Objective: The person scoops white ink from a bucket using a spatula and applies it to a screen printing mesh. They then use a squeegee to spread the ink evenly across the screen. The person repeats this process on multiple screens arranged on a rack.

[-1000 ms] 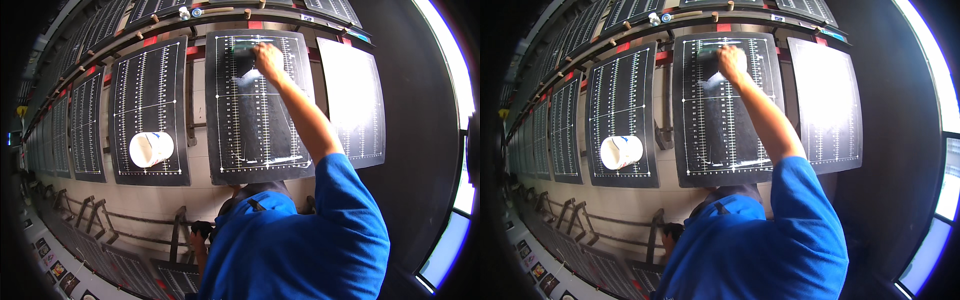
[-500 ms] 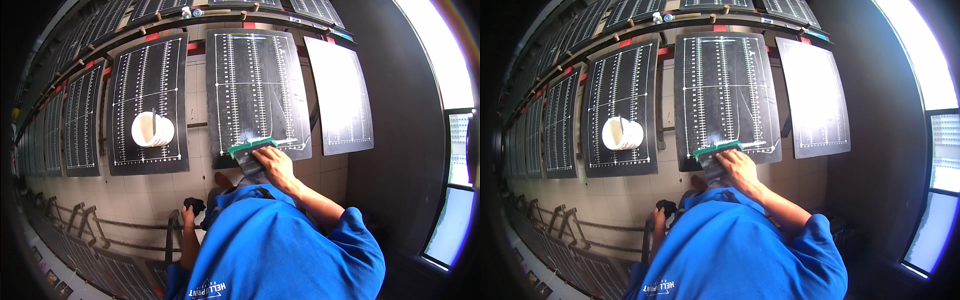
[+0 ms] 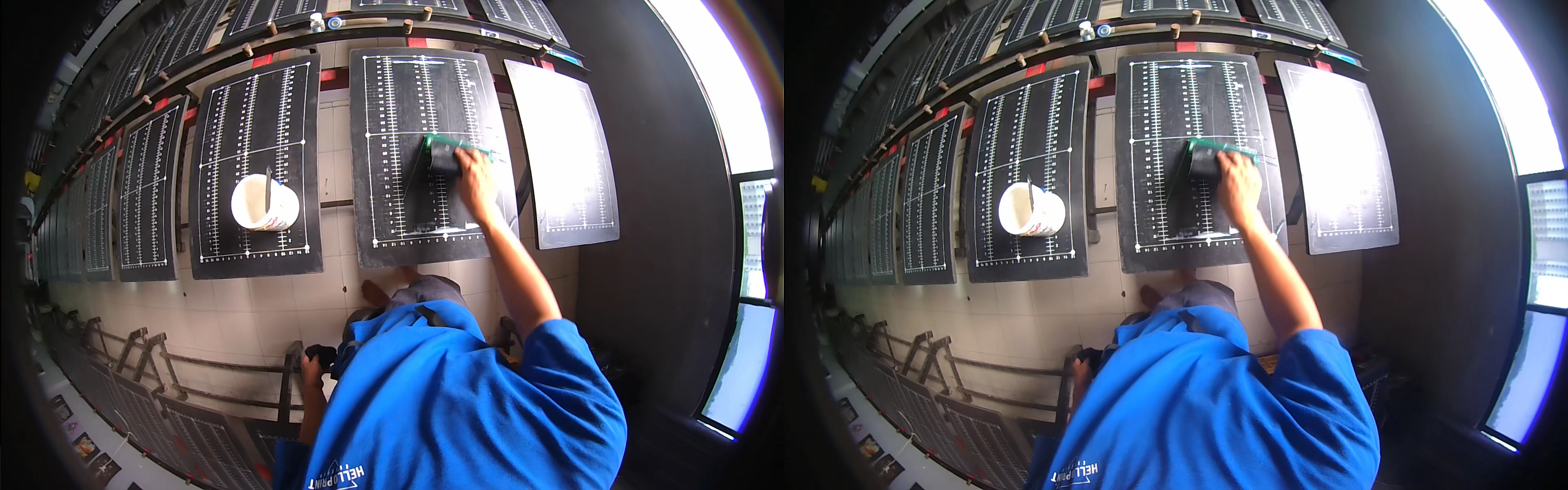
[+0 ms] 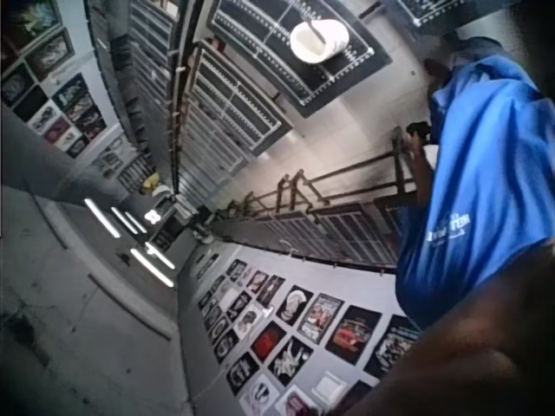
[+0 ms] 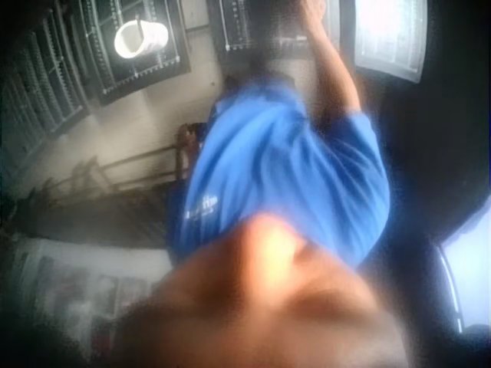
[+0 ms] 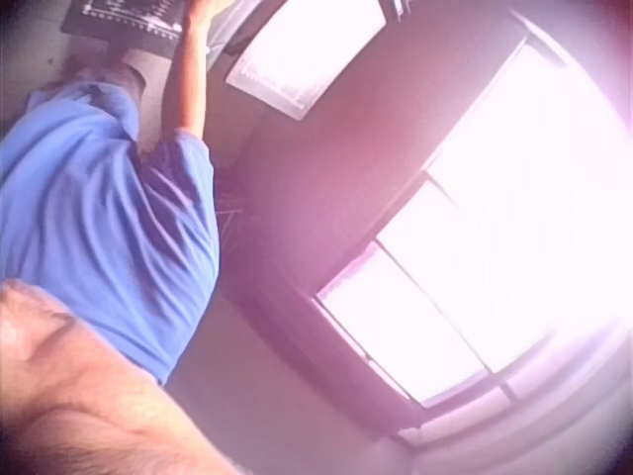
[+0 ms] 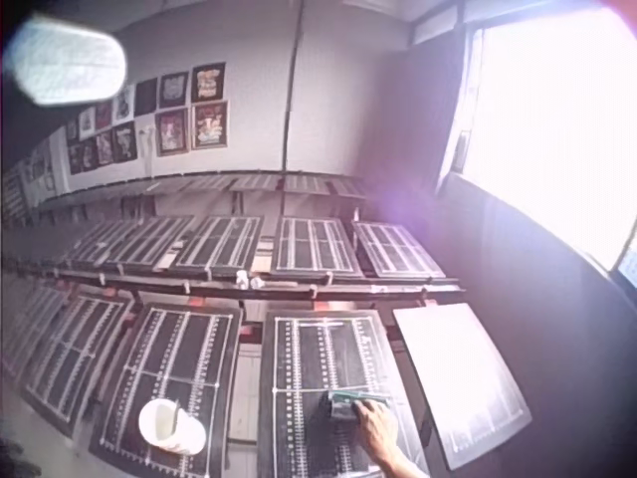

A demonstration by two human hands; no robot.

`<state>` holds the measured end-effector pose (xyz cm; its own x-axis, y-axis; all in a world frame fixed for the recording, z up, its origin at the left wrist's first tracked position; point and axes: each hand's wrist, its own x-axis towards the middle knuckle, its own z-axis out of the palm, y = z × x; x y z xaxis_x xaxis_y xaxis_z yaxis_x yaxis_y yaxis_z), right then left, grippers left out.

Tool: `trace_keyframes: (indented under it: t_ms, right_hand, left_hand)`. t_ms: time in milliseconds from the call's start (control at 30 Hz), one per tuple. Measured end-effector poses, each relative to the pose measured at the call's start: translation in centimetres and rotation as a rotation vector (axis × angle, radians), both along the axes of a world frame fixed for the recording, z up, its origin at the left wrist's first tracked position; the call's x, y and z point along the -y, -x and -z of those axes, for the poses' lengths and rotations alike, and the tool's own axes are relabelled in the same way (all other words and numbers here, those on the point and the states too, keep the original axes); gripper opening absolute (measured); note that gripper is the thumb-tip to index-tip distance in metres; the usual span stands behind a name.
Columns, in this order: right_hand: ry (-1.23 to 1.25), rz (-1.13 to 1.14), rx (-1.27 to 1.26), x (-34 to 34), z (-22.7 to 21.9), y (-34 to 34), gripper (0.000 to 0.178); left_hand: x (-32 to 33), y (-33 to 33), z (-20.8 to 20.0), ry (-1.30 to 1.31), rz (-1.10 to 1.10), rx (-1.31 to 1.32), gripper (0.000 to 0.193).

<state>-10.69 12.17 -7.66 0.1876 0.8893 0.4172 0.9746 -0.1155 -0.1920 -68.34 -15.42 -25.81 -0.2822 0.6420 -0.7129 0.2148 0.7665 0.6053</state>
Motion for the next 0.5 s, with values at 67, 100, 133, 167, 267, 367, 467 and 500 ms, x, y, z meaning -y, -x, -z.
trace_keyframes:
  t_ms: [67, 100, 133, 167, 267, 367, 467, 500]
  right_hand:
    - [-0.016, 0.033, 0.016, -3.7, 0.2, -3.4, 0.036]
    - [0.006, 0.011, -0.008, -4.7, -0.5, -4.2, 0.035]
    - [-0.009, 0.002, -0.032, -4.4, -0.5, -4.4, 0.035]
    - [-0.025, -0.004, -0.055, -3.6, -0.1, -4.2, 0.035]
    - [0.018, -0.066, -0.006, 1.8, -1.1, 0.2, 0.039]
    - [0.185, -0.123, -0.022, 11.4, -2.4, 5.7, 0.052]
    - [0.394, -0.043, -0.053, 16.3, -2.4, 6.3, 0.055]
    - [0.395, -0.018, -0.069, 16.4, -2.5, 5.8, 0.054]
  left_hand:
    - [0.3, 1.1, -0.6, 0.006, 0.081, -0.063, 0.02]
    - [0.4, 0.5, -1.2, -0.002, 0.035, -0.024, 0.019]
    - [0.2, 0.1, -1.6, -0.011, -0.006, 0.018, 0.019]
    - [-0.5, -0.4, -1.8, 0.014, 0.027, -0.037, 0.019]
    - [-0.4, -0.9, -0.5, 0.073, 0.064, -0.171, 0.02]
    - [-1.8, -3.6, 0.0, 0.098, 0.036, -0.089, 0.023]
    - [-3.9, -6.6, -2.0, 0.151, 0.048, -0.091, 0.022]
    - [-4.2, -6.8, -1.9, 0.124, 0.061, -0.083, 0.022]
